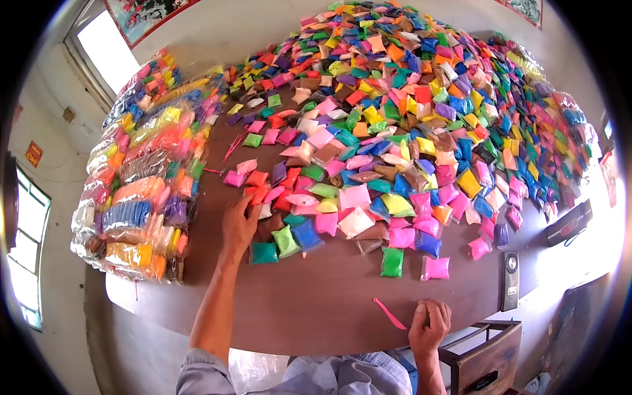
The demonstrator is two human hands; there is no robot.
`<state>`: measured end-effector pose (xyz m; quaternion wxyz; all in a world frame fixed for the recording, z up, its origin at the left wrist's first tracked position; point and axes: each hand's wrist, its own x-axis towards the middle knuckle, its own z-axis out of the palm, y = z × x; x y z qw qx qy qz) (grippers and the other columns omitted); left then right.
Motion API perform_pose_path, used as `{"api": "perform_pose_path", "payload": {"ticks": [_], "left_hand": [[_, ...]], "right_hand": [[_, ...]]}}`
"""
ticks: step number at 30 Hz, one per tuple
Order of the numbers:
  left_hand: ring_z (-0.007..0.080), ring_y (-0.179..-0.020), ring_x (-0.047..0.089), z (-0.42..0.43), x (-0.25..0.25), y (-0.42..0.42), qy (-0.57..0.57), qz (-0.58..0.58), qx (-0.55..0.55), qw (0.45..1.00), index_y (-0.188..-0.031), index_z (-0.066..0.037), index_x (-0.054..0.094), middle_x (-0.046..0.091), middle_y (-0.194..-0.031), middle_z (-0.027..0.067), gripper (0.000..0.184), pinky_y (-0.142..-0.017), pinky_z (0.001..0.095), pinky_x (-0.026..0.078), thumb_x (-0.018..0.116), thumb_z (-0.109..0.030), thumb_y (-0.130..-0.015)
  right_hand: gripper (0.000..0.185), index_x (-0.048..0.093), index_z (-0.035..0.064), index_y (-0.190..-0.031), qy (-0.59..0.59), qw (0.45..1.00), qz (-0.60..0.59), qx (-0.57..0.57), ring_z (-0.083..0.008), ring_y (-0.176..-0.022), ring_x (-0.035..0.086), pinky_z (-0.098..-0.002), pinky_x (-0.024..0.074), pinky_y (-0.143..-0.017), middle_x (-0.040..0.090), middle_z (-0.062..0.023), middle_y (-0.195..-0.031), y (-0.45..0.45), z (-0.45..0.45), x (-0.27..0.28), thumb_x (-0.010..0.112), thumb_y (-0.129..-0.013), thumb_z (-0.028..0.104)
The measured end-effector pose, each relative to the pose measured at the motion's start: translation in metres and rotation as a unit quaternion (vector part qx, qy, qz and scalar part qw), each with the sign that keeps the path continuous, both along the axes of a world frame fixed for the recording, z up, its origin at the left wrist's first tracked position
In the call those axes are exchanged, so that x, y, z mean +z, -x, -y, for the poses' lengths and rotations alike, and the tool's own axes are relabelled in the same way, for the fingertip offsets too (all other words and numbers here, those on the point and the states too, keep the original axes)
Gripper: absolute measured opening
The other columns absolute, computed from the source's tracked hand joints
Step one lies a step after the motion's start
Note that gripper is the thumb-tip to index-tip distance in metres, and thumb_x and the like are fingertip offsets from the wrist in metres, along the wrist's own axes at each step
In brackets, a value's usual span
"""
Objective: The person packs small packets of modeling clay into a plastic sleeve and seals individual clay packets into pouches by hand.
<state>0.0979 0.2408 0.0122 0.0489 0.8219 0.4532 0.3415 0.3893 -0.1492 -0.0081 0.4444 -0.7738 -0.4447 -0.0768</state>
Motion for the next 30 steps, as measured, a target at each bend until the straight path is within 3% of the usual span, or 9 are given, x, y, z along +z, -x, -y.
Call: {"api": "perform_pose_path", "payload": {"ticks": [7,9,11,14,19,22,26,29,30], "left_hand": [[0.034,-0.079,0.066,0.064,0.032,-0.007,-0.088,0.083,0.008,0.993,-0.103,-0.001,0.07,0.069,-0.088,0.0183,0.019,-0.07,0.0451,0.052,0.064,-0.018,-0.103],[0.0245,-0.06,0.056,0.103,0.037,-0.009,0.165,0.216,0.001,0.962,-0.089,0.001,0.063,0.059,-0.07,0.0147,0.029,-0.056,0.0406,0.044,0.06,-0.022,-0.107],[0.0183,-0.053,0.045,0.138,0.031,-0.017,0.164,0.243,-0.016,0.956,-0.084,0.001,0.059,0.049,-0.061,0.0121,0.035,-0.052,0.0374,0.038,0.059,-0.024,-0.108],[0.0247,-0.057,0.053,0.197,0.017,-0.023,0.261,0.223,-0.011,0.939,-0.084,0.001,0.059,0.055,-0.066,0.0149,0.032,-0.055,0.0409,0.042,0.061,-0.021,-0.106],[0.0411,-0.071,0.059,0.254,-0.014,-0.032,0.107,0.096,-0.093,0.985,-0.081,0.002,0.059,0.062,-0.078,0.0195,0.021,-0.064,0.0484,0.047,0.06,-0.009,-0.099],[0.0409,-0.069,0.057,0.27,-0.012,-0.033,0.17,0.17,-0.077,0.968,-0.083,0.003,0.061,0.06,-0.076,0.02,0.018,-0.063,0.0464,0.047,0.06,-0.007,-0.098],[0.0224,-0.069,0.059,0.282,-0.008,-0.028,0.309,0.245,-0.064,0.917,-0.095,0.005,0.067,0.061,-0.077,0.0176,0.02,-0.06,0.0411,0.045,0.058,-0.011,-0.103],[0.0122,-0.073,0.056,0.299,0.005,-0.039,0.379,0.318,-0.077,0.866,-0.093,0.003,0.068,0.065,-0.08,0.007,0.03,-0.065,0.0325,0.045,0.057,-0.022,-0.107],[0.0097,-0.071,0.055,0.304,0.007,-0.046,0.409,0.399,-0.094,0.815,-0.086,0.0,0.065,0.064,-0.078,0.0014,0.038,-0.066,0.0283,0.044,0.056,-0.028,-0.109]], "right_hand": [[0.004,0.07,-0.001,-0.092,-0.008,1.0,0.0,0.008,-0.0348,-0.088,0.067,-0.0431,0.0508,-0.084,0.072,-0.0157,-0.092,-0.001,0.0,0.004,0.066,-0.09,0.001],[0.004,0.07,-0.0009,-0.091,-0.018,1.0,0.003,0.012,-0.035,-0.088,0.067,-0.043,0.0512,-0.083,0.072,-0.0158,-0.092,-0.001,0.001,0.003,0.067,-0.09,0.001],[0.003,0.07,-0.0008,-0.091,-0.022,1.0,0.011,0.01,-0.0348,-0.088,0.068,-0.0429,0.0514,-0.083,0.072,-0.0157,-0.092,-0.001,0.0,0.0,0.068,-0.089,0.001],[0.004,0.071,0.0,-0.09,-0.045,0.999,0.024,0.001,-0.0334,-0.087,0.069,-0.0428,0.0527,-0.083,0.072,-0.0144,-0.091,-0.002,0.001,-0.001,0.072,-0.086,0.002],[0.005,0.071,0.0019,-0.089,-0.046,0.998,0.047,-0.001,-0.0323,-0.085,0.069,-0.042,0.0526,-0.081,0.072,-0.0127,-0.09,-0.006,0.002,-0.001,0.073,-0.084,0.002],[0.006,0.072,0.0027,-0.09,-0.064,0.997,0.036,0.002,-0.0318,-0.085,0.069,-0.0422,0.0522,-0.08,0.073,-0.0121,-0.091,-0.002,0.004,0.005,0.073,-0.084,0.003],[0.009,0.073,0.0025,-0.094,-0.087,0.994,0.049,0.03,-0.0336,-0.086,0.07,-0.0406,0.0539,-0.08,0.073,-0.0136,-0.094,0.021,0.003,0.035,0.074,-0.085,0.004],[0.012,0.074,0.0009,-0.101,-0.094,0.98,-0.147,0.099,-0.0259,-0.088,0.071,-0.0353,0.0554,-0.08,0.073,-0.0123,-0.094,0.06,-0.01,0.047,0.074,-0.093,0.01],[0.016,0.074,-0.0001,-0.105,-0.067,0.926,-0.342,0.143,-0.021,-0.089,0.07,-0.0329,0.0553,-0.079,0.073,-0.0109,-0.094,0.073,-0.014,0.043,0.072,-0.097,0.013]]}}
